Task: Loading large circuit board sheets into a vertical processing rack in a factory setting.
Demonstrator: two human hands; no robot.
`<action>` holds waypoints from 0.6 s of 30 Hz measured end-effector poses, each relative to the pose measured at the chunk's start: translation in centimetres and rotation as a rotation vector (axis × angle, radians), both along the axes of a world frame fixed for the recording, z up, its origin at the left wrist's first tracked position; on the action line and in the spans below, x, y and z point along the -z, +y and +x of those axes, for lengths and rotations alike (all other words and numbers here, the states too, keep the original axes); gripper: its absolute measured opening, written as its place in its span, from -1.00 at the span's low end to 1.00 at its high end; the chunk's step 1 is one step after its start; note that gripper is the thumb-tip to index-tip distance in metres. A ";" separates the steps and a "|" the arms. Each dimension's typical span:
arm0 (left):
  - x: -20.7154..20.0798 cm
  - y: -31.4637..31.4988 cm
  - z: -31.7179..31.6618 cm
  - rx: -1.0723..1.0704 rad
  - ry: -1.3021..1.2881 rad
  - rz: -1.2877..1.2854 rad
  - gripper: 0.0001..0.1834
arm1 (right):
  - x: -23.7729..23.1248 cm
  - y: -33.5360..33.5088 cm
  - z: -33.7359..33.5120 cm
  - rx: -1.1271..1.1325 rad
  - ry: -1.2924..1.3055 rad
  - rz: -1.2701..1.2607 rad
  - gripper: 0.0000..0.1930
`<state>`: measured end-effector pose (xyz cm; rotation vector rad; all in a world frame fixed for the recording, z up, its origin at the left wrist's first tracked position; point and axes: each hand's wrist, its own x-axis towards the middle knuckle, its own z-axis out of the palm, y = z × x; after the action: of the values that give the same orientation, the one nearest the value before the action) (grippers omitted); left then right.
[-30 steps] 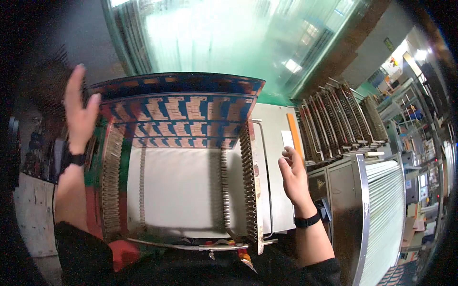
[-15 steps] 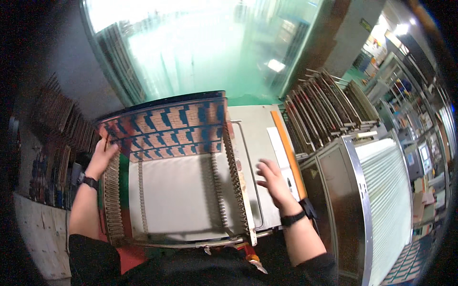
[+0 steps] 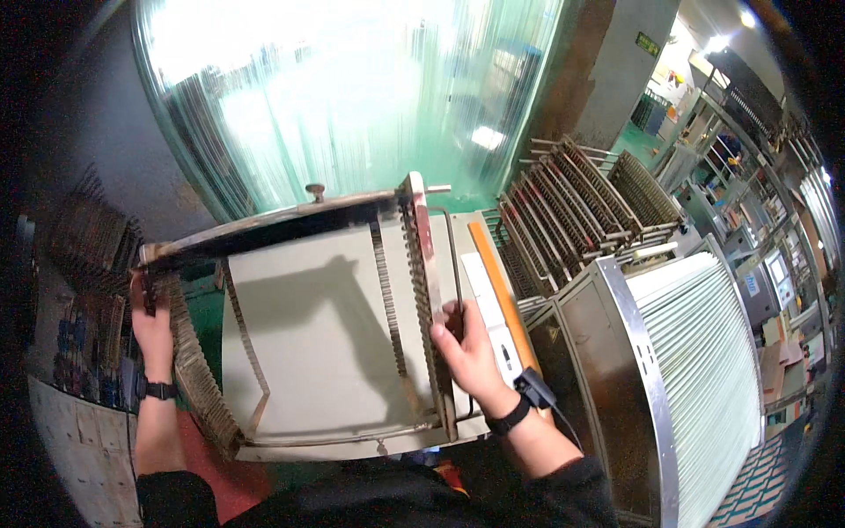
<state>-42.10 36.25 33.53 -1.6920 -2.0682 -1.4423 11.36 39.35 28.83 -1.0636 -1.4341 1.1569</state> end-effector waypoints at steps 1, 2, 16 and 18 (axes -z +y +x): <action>-0.6 -0.9 1.8 0.037 -0.061 0.080 -0.39 | 0.6 -0.5 0.6 -0.006 0.010 0.006 -0.63; -1.0 -1.5 3.0 0.076 -0.121 0.161 -0.39 | 1.1 -1.0 1.2 0.015 -0.096 0.040 -0.57; 13.0 -14.0 -7.2 -0.078 0.034 -0.373 -0.61 | -19.8 8.8 -0.5 -0.051 -0.160 0.946 -0.33; 13.1 -13.9 -7.5 -0.071 0.018 -0.326 -0.62 | -21.9 9.9 -3.6 -0.227 -0.361 1.159 -0.34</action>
<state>-49.56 22.37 20.40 -1.7057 -2.4337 -1.1129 7.74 49.21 50.74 -0.2683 -2.1136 0.1105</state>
